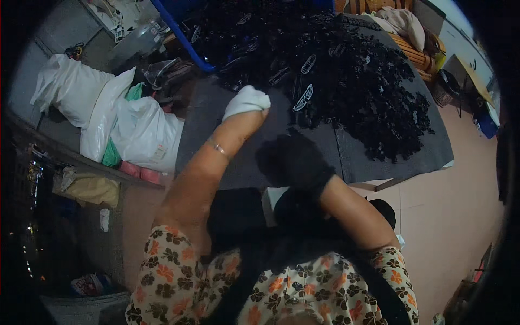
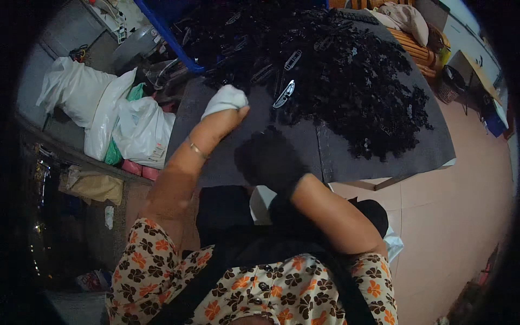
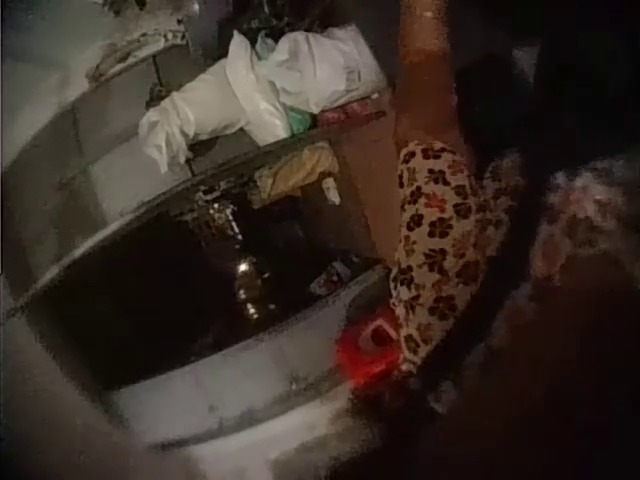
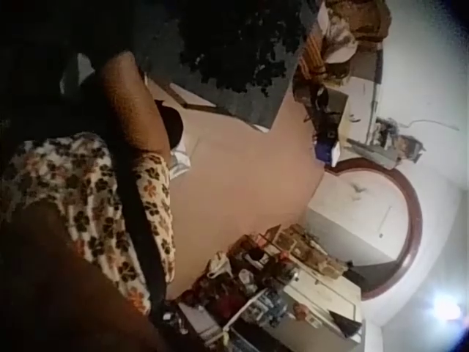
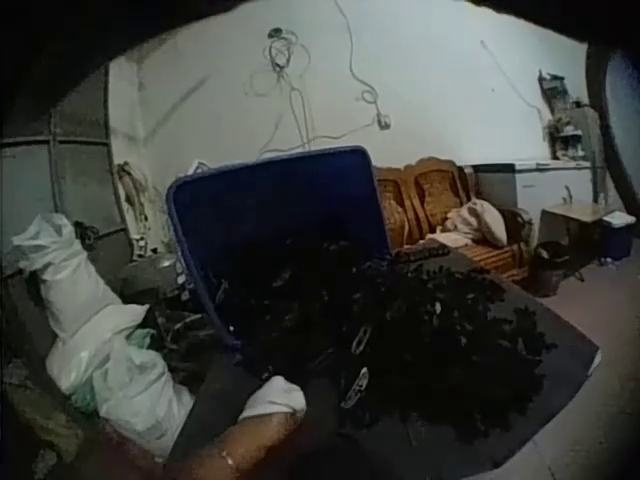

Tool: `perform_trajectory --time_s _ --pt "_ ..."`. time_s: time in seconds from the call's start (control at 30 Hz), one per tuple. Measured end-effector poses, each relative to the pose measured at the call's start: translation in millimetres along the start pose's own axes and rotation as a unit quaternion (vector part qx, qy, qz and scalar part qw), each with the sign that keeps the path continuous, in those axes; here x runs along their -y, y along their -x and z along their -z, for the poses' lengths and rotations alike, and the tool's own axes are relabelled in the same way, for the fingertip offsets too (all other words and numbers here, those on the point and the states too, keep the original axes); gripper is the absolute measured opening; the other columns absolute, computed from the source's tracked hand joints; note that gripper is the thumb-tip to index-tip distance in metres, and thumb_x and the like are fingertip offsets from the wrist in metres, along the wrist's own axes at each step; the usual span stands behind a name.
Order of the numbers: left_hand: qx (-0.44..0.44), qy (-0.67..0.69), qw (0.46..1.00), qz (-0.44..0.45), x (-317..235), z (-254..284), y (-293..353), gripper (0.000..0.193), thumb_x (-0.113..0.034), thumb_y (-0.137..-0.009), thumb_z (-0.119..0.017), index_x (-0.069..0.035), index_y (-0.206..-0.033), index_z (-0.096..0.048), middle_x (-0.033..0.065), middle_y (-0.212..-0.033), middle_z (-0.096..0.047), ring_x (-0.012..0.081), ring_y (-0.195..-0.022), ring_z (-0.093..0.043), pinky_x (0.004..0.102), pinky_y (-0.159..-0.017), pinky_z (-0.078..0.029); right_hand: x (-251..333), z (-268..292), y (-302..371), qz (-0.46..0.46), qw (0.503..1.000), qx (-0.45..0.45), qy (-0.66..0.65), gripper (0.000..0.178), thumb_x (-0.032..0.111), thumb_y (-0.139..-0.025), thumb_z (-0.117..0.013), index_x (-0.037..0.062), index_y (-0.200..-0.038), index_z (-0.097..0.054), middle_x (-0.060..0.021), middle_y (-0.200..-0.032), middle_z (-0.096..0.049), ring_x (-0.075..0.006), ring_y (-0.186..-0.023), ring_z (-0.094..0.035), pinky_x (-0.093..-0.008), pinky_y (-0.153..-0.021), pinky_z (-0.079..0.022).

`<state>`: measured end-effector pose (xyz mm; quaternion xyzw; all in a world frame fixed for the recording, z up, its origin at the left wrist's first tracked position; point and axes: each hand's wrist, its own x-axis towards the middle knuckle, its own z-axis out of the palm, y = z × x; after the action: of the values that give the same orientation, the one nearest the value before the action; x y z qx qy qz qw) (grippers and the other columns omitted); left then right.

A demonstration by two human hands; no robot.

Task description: Assembling small black plastic components by hand on a workbench.

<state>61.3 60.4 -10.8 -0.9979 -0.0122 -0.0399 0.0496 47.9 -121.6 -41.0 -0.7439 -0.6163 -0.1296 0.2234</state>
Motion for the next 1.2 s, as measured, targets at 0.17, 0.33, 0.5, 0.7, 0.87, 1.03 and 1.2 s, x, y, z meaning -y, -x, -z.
perform_trajectory --time_s 0.17,0.33,0.5,0.7,0.87,1.03,1.2 --pt "0.004 0.436 0.880 0.187 -19 17 57 0.015 -0.012 -0.087 -0.054 -0.001 -0.095 -0.060 0.0120 -0.078 -0.063 0.0216 -0.067 -0.064 0.0346 -0.058 -0.052 -6 27 37 -0.166 0.872 -0.055 -0.456 0.020 0.018 -0.086 -0.055 0.0064 -0.102 -0.060 -0.0071 -0.091 -0.061 -0.0174 -0.087 -0.058 -0.0315 -0.079 -0.046" --pt "-0.016 0.722 0.681 0.120 -40 17 84 0.016 -0.006 -0.089 -0.048 0.001 -0.101 -0.056 0.0092 -0.083 -0.062 0.0165 -0.062 -0.063 0.0252 -0.047 -0.050 0 36 41 -0.204 0.870 -0.149 -0.423 0.026 0.000 -0.081 -0.060 0.0032 -0.107 -0.057 -0.0060 -0.096 -0.059 -0.0149 -0.091 -0.057 -0.0279 -0.081 -0.047" --pt "0.048 0.762 0.630 0.140 -53 36 95 0.020 -0.004 -0.090 -0.045 0.003 -0.106 -0.056 0.0121 -0.086 -0.063 0.0174 -0.064 -0.064 0.0237 -0.048 -0.050 -4 36 47 -0.185 0.905 -0.126 -0.361 0.028 -0.001 -0.082 -0.058 0.0036 -0.109 -0.056 -0.0059 -0.097 -0.058 -0.0148 -0.087 -0.058 -0.0274 -0.077 -0.048" --pt "-0.131 0.485 0.856 -0.122 -45 25 100 0.022 0.002 -0.080 -0.055 0.009 -0.100 -0.058 0.0188 -0.088 -0.064 0.0260 -0.074 -0.065 0.0296 -0.063 -0.052 0 34 49 -0.133 0.889 -0.145 -0.414 0.028 -0.003 -0.082 -0.056 0.0023 -0.109 -0.056 -0.0094 -0.095 -0.058 -0.0186 -0.082 -0.060 -0.0303 -0.072 -0.049" --pt "-0.183 0.398 0.873 -0.215 -51 34 109 0.020 -0.001 -0.090 -0.046 0.007 -0.102 -0.060 0.0139 -0.089 -0.065 0.0178 -0.069 -0.066 0.0245 -0.056 -0.054 0 47 49 -0.183 0.874 -0.081 -0.442 0.021 -0.001 -0.081 -0.058 0.0029 -0.101 -0.058 -0.0063 -0.083 -0.059 -0.0151 -0.073 -0.062 -0.0270 -0.063 -0.050" --pt "-0.170 0.380 0.891 -0.181 -47 28 113 0.018 -0.002 -0.089 -0.051 0.007 -0.100 -0.061 0.0154 -0.091 -0.066 0.0199 -0.077 -0.066 0.0260 -0.065 -0.055 -10 36 55 0.075 0.974 -0.167 -0.136 0.015 0.004 -0.076 -0.064 0.0036 -0.090 -0.059 -0.0104 -0.081 -0.061 -0.0249 -0.067 -0.062 -0.0328 -0.058 -0.050" --pt "-0.196 0.306 0.908 -0.209 -54 35 116 0.019 -0.008 -0.090 -0.053 0.005 -0.102 -0.061 0.0126 -0.091 -0.066 0.0170 -0.078 -0.065 0.0234 -0.065 -0.054 -9 36 57 0.076 0.977 -0.182 -0.084 0.018 0.006 -0.070 -0.066 0.0046 -0.087 -0.059 -0.0098 -0.081 -0.061 -0.0262 -0.069 -0.060 -0.0354 -0.059 -0.048"
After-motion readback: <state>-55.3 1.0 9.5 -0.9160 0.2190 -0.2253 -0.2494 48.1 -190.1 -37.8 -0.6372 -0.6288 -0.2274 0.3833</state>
